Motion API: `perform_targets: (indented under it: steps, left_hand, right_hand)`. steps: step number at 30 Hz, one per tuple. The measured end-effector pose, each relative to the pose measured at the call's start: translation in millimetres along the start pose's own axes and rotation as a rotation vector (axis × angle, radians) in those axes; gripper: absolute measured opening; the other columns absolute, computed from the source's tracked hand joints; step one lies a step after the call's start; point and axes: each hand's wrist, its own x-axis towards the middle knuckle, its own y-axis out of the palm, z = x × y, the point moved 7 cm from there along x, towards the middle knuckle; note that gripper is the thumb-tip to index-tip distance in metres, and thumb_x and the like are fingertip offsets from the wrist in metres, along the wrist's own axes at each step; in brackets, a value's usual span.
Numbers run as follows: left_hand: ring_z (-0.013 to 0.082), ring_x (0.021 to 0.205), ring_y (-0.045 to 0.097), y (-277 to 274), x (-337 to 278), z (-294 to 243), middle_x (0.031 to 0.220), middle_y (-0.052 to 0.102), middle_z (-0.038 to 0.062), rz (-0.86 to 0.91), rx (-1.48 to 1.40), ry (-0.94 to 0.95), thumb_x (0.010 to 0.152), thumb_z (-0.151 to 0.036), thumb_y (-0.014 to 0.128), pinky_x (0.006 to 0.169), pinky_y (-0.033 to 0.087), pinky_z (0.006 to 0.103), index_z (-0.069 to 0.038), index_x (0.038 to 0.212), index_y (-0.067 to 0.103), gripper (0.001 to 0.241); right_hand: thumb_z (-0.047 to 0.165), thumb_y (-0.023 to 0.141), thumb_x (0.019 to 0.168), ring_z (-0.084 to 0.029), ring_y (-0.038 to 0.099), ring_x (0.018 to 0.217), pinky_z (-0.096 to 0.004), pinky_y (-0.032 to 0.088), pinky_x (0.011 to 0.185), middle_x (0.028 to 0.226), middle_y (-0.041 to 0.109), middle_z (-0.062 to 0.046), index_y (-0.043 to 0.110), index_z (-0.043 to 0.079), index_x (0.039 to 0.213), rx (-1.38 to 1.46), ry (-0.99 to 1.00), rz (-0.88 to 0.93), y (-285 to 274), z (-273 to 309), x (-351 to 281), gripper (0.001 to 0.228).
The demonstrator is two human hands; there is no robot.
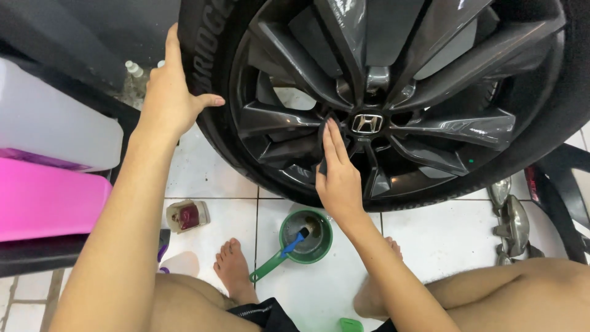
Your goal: The person wipes a car wheel with a black cloth, moving around the rim and spokes to clean the surface. The person holds the tire with one hand while wiping with the other.
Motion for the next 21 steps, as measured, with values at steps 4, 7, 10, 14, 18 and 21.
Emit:
perform_targets:
  steps: [4,7,10,14,18,21]
  left_hand:
    - [0.0489,0.128,0.049,3.0,-5.2,-3.2,0.135,0.051,0.034,0.041,0.027,-0.144,0.082,-0.011,0.09,0.103,0.041,0.0587,-0.027,0.162,0.006,0.117]
    - [0.0474,0.127,0.05,5.1,-3.5,-6.0,0.134,0.054,0.031,0.032,0.024,-0.145,0.082,-0.009,0.089,0.103,0.041,0.0578,-0.027,0.159,0.006,0.115]
    - [0.0447,0.123,0.056,5.2,-6.3,-7.5,0.139,0.052,0.027,0.041,0.006,-0.192,0.083,-0.006,0.087,0.102,0.045,0.0559,-0.028,0.16,0.005,0.114]
    - [0.048,0.124,0.054,5.9,-3.7,-8.8,0.138,0.053,0.029,0.031,0.042,-0.167,0.083,-0.007,0.088,0.101,0.043,0.0578,-0.026,0.16,0.003,0.116]
    - [0.0488,0.126,0.053,5.5,-5.2,-9.0,0.14,0.051,0.03,0.033,0.052,-0.181,0.083,-0.01,0.089,0.103,0.042,0.0589,-0.024,0.161,0.001,0.118]
    - [0.0493,0.129,0.049,3.8,-7.3,-10.8,0.14,0.051,0.03,0.031,0.034,-0.172,0.083,-0.008,0.087,0.104,0.041,0.0588,-0.024,0.16,0.004,0.114]
  right_hand:
    - [-0.006,0.049,0.087,-0.037,0.067,0.113,-0.046,0.056,0.066,0.168,0.031,-0.007,0.034,0.007,0.158,-0.016,0.144,0.048,-4.4,-10.0,13.7,0.074]
    - [-0.001,0.052,0.089,-0.042,0.059,0.129,-0.048,0.055,0.073,0.17,0.024,-0.015,0.027,0.005,0.159,0.069,0.194,0.071,4.0,-9.7,23.1,0.075]
    - [0.006,0.052,0.094,-0.044,0.05,0.138,-0.049,0.049,0.102,0.164,0.032,-0.022,0.034,-0.003,0.154,0.166,0.225,0.029,3.3,-8.5,34.4,0.064]
    - [0.009,0.055,0.09,-0.029,0.055,0.132,-0.035,0.041,0.112,0.145,0.054,-0.016,0.052,-0.002,0.14,0.476,0.327,-0.083,4.3,-31.4,37.3,0.052]
    - [0.005,0.062,0.087,-0.016,0.052,0.055,-0.029,0.038,0.04,0.08,0.064,-0.01,0.056,0.014,0.151,1.342,0.841,-0.081,2.5,-30.0,23.1,0.065]
    - [0.007,0.046,0.098,-0.008,0.04,0.065,-0.019,0.037,0.054,0.075,0.04,0.002,0.052,0.01,0.09,2.44,0.914,-0.088,41.5,-58.2,12.0,0.011]
